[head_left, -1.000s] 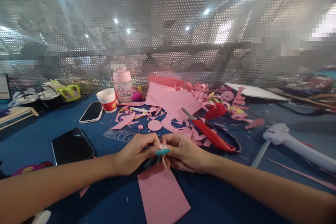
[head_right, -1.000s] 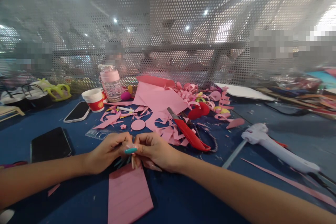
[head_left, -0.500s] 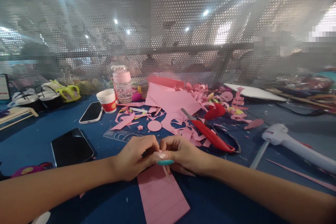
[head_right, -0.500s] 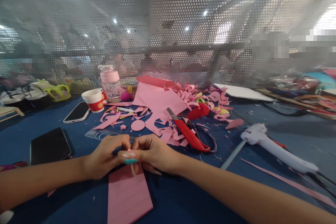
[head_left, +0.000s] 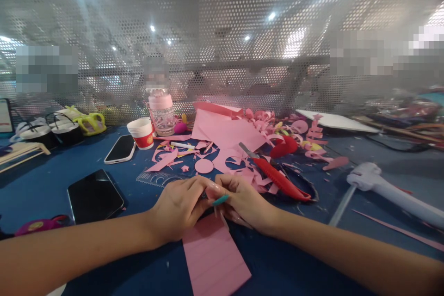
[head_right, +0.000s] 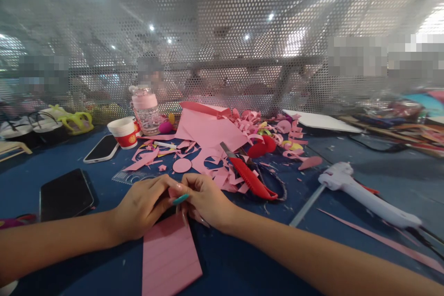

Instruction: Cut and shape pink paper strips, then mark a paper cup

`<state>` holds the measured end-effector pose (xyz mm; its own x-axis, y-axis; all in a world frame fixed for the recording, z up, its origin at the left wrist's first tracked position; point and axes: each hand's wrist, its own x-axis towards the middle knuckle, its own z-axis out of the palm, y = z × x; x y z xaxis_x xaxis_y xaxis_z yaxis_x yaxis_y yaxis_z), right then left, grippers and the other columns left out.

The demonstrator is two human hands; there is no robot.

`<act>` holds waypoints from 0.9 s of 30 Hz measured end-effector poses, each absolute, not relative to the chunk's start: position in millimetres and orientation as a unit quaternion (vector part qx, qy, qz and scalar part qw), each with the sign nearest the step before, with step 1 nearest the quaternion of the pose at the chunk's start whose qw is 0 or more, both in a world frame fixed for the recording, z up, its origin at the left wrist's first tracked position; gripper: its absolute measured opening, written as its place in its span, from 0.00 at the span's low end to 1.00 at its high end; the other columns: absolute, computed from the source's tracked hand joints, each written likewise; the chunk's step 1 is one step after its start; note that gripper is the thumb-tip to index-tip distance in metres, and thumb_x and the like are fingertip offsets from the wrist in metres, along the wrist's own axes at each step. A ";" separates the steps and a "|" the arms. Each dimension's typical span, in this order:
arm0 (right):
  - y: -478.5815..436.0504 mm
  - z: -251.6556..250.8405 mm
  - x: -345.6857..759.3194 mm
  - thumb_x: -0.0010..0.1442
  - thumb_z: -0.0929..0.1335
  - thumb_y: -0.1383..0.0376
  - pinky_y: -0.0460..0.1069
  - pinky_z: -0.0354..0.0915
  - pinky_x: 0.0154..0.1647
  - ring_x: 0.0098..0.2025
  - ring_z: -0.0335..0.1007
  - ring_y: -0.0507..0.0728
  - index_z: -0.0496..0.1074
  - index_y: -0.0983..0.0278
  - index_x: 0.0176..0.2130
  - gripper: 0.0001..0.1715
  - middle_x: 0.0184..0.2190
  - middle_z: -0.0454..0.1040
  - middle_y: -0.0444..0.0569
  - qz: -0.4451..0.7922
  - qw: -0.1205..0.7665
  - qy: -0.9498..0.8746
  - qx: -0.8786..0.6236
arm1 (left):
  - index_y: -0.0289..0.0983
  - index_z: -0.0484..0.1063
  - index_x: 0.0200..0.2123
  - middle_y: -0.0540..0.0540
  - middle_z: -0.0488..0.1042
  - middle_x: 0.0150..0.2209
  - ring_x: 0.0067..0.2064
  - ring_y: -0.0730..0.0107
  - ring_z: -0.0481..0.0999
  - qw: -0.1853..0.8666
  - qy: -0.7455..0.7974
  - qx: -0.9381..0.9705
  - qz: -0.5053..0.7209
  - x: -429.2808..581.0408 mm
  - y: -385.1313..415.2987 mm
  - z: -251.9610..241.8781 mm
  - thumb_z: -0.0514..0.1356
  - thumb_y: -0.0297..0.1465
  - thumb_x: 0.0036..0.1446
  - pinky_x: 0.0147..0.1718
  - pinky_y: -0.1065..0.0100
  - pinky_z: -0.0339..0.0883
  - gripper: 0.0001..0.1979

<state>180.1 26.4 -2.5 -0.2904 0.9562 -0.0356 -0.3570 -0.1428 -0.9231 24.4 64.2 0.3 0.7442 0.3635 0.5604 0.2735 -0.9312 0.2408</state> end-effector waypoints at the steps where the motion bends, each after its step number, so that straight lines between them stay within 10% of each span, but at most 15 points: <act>1: 26.3 -1.7 180.7 0.41 0.72 0.51 0.37 0.41 0.05 0.06 0.47 0.41 0.59 0.65 0.19 0.25 0.07 0.60 0.34 0.665 0.482 -0.445 -0.357 | 0.35 0.65 0.36 0.45 0.73 0.31 0.31 0.67 0.73 0.060 0.180 0.932 0.309 24.3 64.1 -0.3 0.47 0.29 0.61 0.29 0.66 0.67 0.08; 27: 20.4 4.1 185.6 0.44 0.71 0.52 0.38 0.43 0.05 0.07 0.46 0.42 0.60 0.65 0.21 0.22 0.10 0.60 0.33 0.604 0.461 -0.524 -0.385 | 0.37 0.65 0.36 0.50 0.71 0.26 0.27 0.73 0.70 0.158 0.109 0.935 0.300 24.8 71.9 -4.4 0.50 0.27 0.59 0.27 0.73 0.63 0.05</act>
